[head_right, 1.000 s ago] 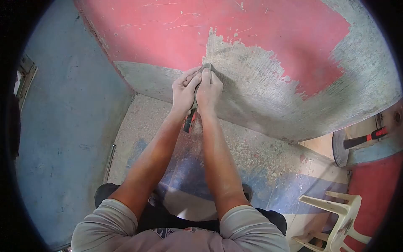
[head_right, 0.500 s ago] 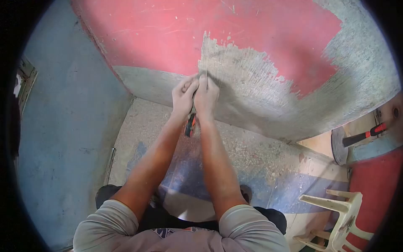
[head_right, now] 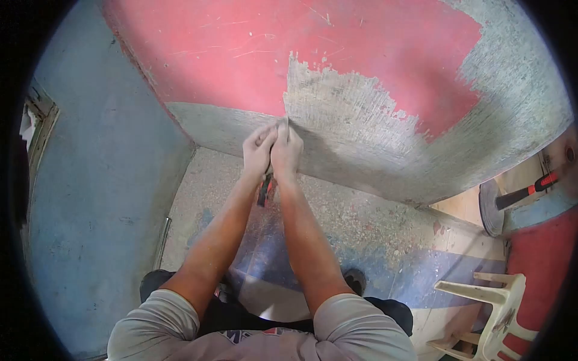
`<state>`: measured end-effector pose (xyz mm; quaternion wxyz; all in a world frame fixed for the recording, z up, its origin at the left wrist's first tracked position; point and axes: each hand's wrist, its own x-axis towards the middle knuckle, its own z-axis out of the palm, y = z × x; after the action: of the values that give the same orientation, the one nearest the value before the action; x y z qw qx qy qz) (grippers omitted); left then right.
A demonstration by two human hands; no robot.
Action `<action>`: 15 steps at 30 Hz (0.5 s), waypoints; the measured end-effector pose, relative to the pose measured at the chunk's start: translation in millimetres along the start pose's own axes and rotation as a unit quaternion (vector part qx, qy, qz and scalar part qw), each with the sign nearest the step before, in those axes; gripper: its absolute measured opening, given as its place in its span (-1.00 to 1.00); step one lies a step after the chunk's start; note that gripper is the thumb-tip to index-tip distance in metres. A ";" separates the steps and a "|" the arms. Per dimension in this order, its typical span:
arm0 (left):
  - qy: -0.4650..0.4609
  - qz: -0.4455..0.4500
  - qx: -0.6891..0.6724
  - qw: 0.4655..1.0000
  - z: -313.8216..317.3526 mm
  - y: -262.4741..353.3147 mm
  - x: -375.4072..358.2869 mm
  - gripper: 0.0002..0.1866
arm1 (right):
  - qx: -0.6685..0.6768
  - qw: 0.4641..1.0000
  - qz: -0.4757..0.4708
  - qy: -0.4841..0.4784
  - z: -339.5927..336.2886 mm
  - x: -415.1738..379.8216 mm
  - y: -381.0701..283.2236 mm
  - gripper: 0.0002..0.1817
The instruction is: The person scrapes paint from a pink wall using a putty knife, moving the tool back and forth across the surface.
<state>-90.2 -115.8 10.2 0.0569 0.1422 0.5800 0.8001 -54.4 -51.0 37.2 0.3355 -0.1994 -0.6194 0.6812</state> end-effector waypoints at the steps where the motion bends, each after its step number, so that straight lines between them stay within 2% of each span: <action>1: 0.002 -0.009 0.011 1.000 -6.7 -14.1 -2.1 -0.70 | 0.006 1.000 0.012 0.006 -0.4 -5.0 10.4 -0.54; 3: 0.004 -0.030 0.031 0.999 -12.8 -31.9 -2.1 -0.70 | 0.017 0.999 0.037 0.021 -2.0 -8.6 22.4 -0.54; 6: -0.013 0.052 -0.004 0.999 10.8 25.7 5.5 -0.70 | -0.036 0.999 -0.038 0.014 2.1 12.4 -6.9 -0.54; 7: -0.013 0.009 -0.011 1.000 14.8 43.1 8.4 -0.69 | -0.021 0.996 -0.086 0.001 3.4 19.7 -19.7 -0.54; 10: -0.024 0.034 0.006 0.999 12.8 51.7 20.7 -0.69 | 0.044 0.997 -0.056 -0.005 11.1 20.3 -38.3 -0.55; 11: -0.022 0.028 0.001 0.999 7.9 41.4 19.6 -0.69 | -0.007 0.997 -0.076 -0.015 5.7 15.3 -33.0 -0.54; 13: -0.020 0.024 -0.010 0.999 -6.5 0.2 17.3 -0.69 | -0.015 0.999 -0.039 0.014 5.9 3.3 2.7 -0.56; 15: -0.012 -0.013 -0.005 1.000 -9.6 -0.9 5.2 -0.71 | 0.003 1.000 -0.018 0.023 8.2 0.7 16.9 -0.56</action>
<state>-98.0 -122.9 7.4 0.0754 0.1441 0.5774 0.8001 -64.1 -56.4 22.1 0.3622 -0.2028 -0.6130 0.6722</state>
